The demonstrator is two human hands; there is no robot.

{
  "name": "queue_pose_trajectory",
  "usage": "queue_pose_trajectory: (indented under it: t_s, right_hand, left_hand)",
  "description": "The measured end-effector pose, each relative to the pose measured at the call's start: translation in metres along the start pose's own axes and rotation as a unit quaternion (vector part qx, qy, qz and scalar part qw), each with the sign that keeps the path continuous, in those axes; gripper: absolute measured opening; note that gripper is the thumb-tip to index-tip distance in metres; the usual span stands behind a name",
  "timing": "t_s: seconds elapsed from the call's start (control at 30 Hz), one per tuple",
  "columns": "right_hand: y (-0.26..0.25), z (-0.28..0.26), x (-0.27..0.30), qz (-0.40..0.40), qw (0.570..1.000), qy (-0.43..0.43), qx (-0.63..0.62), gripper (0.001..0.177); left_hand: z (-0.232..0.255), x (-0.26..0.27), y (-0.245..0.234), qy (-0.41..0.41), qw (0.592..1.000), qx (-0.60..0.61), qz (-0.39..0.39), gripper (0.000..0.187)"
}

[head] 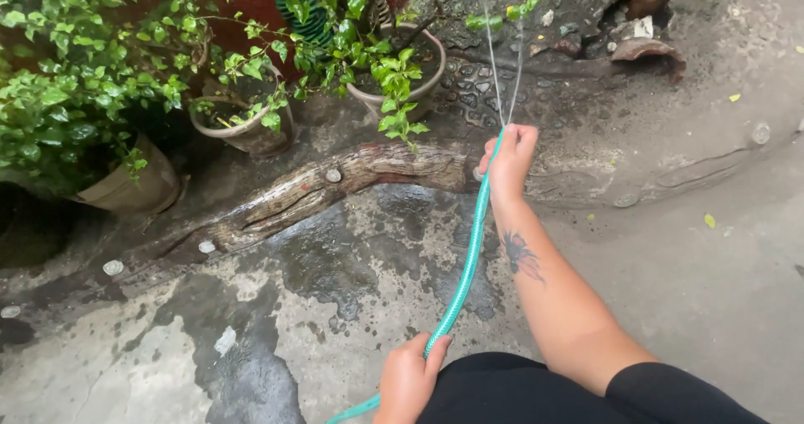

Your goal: Watering various potted plants and foliage in an outdoor garden area using a hose.

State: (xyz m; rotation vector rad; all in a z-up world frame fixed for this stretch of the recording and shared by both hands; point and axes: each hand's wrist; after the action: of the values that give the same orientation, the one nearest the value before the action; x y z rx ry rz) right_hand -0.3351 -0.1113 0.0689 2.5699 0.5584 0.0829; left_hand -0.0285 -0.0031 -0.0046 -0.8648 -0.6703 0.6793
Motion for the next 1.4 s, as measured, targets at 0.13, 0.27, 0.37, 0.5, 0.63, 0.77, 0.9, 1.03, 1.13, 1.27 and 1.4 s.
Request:
queue_pose_trajectory:
  t_s: [0.13,0.27,0.37,0.5,0.63,0.77,0.9,1.03,1.13,1.27,1.4]
  right_hand:
    - [-0.003,-0.001,-0.003,0.008,1.000,-0.022,0.001,0.017]
    - [0.001,-0.022,0.005,-0.016,0.997,-0.076,0.027,0.019]
    - [-0.004,-0.017,0.000,-0.018,0.995,-0.090,0.035,0.018]
    - [-0.016,0.007,-0.011,-0.001,0.996,-0.082,0.046,0.015]
    - [-0.017,0.017,-0.011,0.018,0.997,-0.038,0.058,0.014]
    - [-0.012,0.029,-0.014,0.014,0.997,0.015,0.072,0.016]
    - [-0.007,0.052,-0.020,-0.012,0.993,0.014,0.116,0.015]
    - [0.009,0.052,-0.009,-0.028,0.990,0.055,0.126,0.015]
    - [0.018,0.056,-0.003,-0.055,0.983,0.065,0.162,0.015]
    - [0.028,0.055,0.004,-0.092,0.973,0.083,0.192,0.016]
    - [0.033,0.059,0.005,-0.110,0.967,0.111,0.201,0.015]
  left_hand:
    - [0.001,-0.003,-0.003,0.007,1.000,0.008,0.006,0.044]
    - [0.001,-0.006,-0.002,0.013,1.000,-0.002,-0.016,0.045]
    - [0.004,-0.008,-0.003,0.006,1.000,-0.004,-0.023,0.047]
    - [0.002,-0.010,0.000,0.011,1.000,-0.009,-0.024,0.047]
    - [0.003,-0.011,0.000,0.009,0.999,-0.015,-0.034,0.046]
    - [0.004,-0.011,-0.001,0.000,0.999,-0.008,-0.031,0.045]
    - [0.003,-0.010,-0.001,-0.004,1.000,-0.005,-0.016,0.044]
    - [-0.002,-0.008,0.002,-0.008,1.000,0.006,-0.010,0.041]
    - [-0.005,-0.006,0.003,-0.011,1.000,0.002,0.012,0.042]
    - [-0.009,-0.007,0.006,-0.026,1.000,-0.010,-0.007,0.047]
    - [-0.007,-0.007,0.003,-0.033,0.999,-0.016,-0.011,0.049]
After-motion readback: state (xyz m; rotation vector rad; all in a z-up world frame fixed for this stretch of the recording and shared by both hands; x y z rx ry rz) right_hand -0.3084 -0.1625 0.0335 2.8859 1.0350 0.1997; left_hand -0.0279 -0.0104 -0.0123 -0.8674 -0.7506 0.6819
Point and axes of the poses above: each hand's wrist, its own x-axis away from the middle knuckle, its own y-axis out of the palm, z = x × y, and after that the axes turned 11 degrees about -x, right-handed
